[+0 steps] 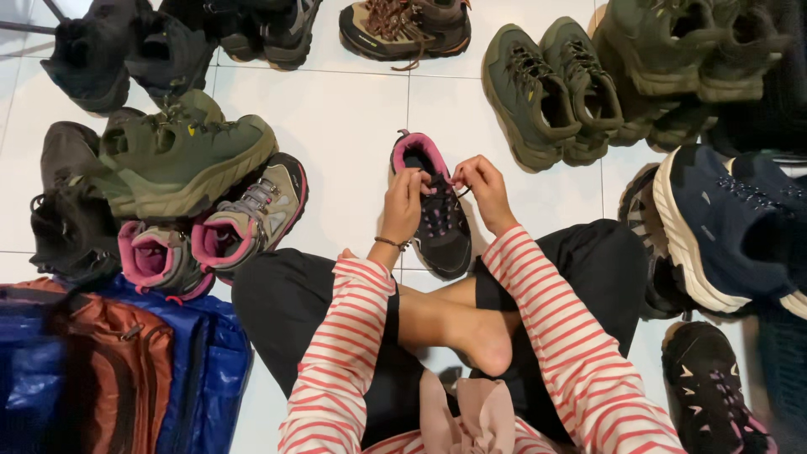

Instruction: The person unlaces a shoe by hand while sitting on the floor among several pairs of shoes, pulling the laces through the eyelets.

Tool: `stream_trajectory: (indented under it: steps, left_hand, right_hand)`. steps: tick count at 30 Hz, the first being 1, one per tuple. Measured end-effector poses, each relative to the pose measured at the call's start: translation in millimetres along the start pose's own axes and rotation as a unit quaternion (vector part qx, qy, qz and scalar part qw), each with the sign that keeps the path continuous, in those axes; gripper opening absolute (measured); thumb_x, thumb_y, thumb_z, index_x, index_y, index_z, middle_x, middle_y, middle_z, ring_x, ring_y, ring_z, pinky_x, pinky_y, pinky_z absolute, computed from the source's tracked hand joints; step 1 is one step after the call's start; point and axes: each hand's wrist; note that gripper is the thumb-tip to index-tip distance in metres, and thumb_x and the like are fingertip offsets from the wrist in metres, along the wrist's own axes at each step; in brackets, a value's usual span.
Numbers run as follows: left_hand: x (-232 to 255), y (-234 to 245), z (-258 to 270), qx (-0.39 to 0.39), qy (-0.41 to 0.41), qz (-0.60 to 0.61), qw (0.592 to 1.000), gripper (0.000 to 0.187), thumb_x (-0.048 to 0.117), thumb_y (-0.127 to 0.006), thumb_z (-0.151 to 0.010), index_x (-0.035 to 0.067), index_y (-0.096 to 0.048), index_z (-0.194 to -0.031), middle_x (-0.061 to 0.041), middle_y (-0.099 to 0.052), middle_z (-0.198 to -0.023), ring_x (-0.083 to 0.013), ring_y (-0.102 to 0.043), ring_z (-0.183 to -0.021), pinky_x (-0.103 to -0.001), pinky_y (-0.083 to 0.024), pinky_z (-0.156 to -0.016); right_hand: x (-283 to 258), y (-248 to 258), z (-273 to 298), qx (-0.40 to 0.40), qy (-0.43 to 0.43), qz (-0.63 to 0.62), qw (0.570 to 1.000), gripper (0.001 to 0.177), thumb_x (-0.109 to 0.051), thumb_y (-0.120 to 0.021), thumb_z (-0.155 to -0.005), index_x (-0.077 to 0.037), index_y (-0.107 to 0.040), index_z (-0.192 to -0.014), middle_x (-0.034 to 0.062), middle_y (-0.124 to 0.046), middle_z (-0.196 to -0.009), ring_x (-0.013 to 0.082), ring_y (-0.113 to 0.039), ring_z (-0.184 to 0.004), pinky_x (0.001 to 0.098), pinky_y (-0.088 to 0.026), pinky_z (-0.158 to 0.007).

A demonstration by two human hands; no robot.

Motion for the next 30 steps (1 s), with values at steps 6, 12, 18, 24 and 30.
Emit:
stream_trajectory:
  steps: [6, 12, 18, 24, 30]
  left_hand:
    - [14, 6, 0, -0.040, -0.020, -0.056, 0.997, 0.021, 0.015, -0.053, -0.107, 0.011, -0.074, -0.106, -0.001, -0.058, -0.100, -0.0237, -0.068, -0.103, -0.039, -0.054, -0.096]
    - [27, 22, 11, -0.043, 0.081, -0.059, 0.994, 0.050, 0.032, -0.067, -0.102, 0.011, -0.061, -0.057, -0.003, -0.060, -0.069, -0.0210, -0.067, -0.068, -0.030, -0.054, -0.071]
    - [23, 23, 16, -0.075, 0.200, -0.226, 0.950, 0.034, 0.037, -0.074, -0.092, 0.009, -0.055, -0.097, -0.010, -0.070, -0.074, -0.0326, -0.075, -0.077, -0.046, -0.060, -0.071]
    - [18, 26, 28, -0.113, 0.212, -0.284, 0.928, 0.023, 0.035, -0.068, -0.096, 0.012, -0.068, -0.098, -0.004, -0.070, -0.075, -0.0308, -0.074, -0.080, -0.045, -0.061, -0.074]
    - [38, 20, 36, -0.038, 0.077, -0.230, 0.969, 0.014, 0.024, -0.073, -0.095, 0.010, -0.073, -0.095, -0.006, -0.057, -0.105, -0.0359, -0.070, -0.090, -0.044, -0.061, -0.077]
  right_hand:
    - [-12, -12, 7, -0.036, 0.099, 0.153, 0.983, 0.011, -0.005, -0.070, -0.101, 0.003, -0.070, -0.094, 0.0160, -0.068, -0.103, 0.0229, -0.070, -0.087, 0.0358, -0.059, -0.082]
    - [13, 2, 14, -0.024, 0.014, 0.184, 0.983, 0.026, -0.019, -0.074, -0.101, -0.005, -0.065, -0.081, 0.0073, -0.073, -0.085, 0.0102, -0.060, -0.062, 0.0267, -0.052, -0.061]
    - [11, 8, 27, -0.053, -0.036, 0.302, 0.951, 0.028, -0.024, -0.074, -0.100, -0.004, -0.056, -0.109, 0.0147, -0.070, -0.087, 0.0237, -0.064, -0.060, 0.0350, -0.049, -0.059]
    - [-15, 4, 27, -0.089, 0.001, 0.463, 0.882, 0.011, -0.021, -0.072, -0.097, -0.012, -0.069, -0.101, 0.0066, -0.072, -0.082, 0.0257, -0.064, -0.075, 0.0383, -0.051, -0.074]
    - [-15, 11, 22, -0.139, 0.052, 0.434, 0.888, 0.012, -0.022, -0.079, -0.089, -0.012, -0.072, -0.086, 0.0062, -0.067, -0.103, 0.0299, -0.058, -0.103, 0.0453, -0.046, -0.097]
Point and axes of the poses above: each hand's wrist, its own z-axis away from the middle knuckle, its own y-axis out of the back of the hand, x = y × z
